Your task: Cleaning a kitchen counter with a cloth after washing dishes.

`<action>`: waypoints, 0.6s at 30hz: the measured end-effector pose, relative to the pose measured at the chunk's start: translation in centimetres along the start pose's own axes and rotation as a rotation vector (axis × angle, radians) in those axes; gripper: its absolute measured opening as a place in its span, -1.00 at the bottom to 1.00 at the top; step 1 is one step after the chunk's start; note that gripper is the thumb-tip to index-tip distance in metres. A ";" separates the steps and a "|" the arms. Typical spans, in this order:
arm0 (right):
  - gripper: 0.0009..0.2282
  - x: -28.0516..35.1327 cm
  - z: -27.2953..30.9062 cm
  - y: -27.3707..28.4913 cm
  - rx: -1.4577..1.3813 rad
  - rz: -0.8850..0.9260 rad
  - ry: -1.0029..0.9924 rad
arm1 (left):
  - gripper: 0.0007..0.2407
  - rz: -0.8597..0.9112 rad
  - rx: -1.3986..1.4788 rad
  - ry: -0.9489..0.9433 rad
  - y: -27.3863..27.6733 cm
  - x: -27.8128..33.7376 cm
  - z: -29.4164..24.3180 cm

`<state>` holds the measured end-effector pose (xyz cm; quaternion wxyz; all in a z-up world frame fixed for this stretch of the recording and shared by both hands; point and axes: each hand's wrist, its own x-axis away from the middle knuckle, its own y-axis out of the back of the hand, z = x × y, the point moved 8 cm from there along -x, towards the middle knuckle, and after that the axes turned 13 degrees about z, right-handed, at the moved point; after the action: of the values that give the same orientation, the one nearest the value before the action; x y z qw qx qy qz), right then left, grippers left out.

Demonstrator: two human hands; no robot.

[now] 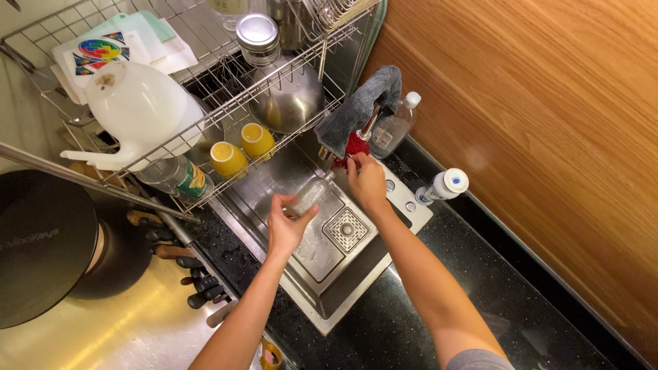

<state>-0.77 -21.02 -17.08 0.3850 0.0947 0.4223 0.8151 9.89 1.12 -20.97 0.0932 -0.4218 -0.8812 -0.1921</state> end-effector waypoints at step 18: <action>-0.50 2.6 1.0 -1.4 0.012 0.283 -0.273 | -0.63 0.156 0.718 0.144 -3.2 -1.9 3.7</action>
<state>-1.35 -18.06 -17.95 0.3195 0.2651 0.3534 0.8383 8.58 -0.49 -25.74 0.3109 -0.4135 -0.8490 0.1076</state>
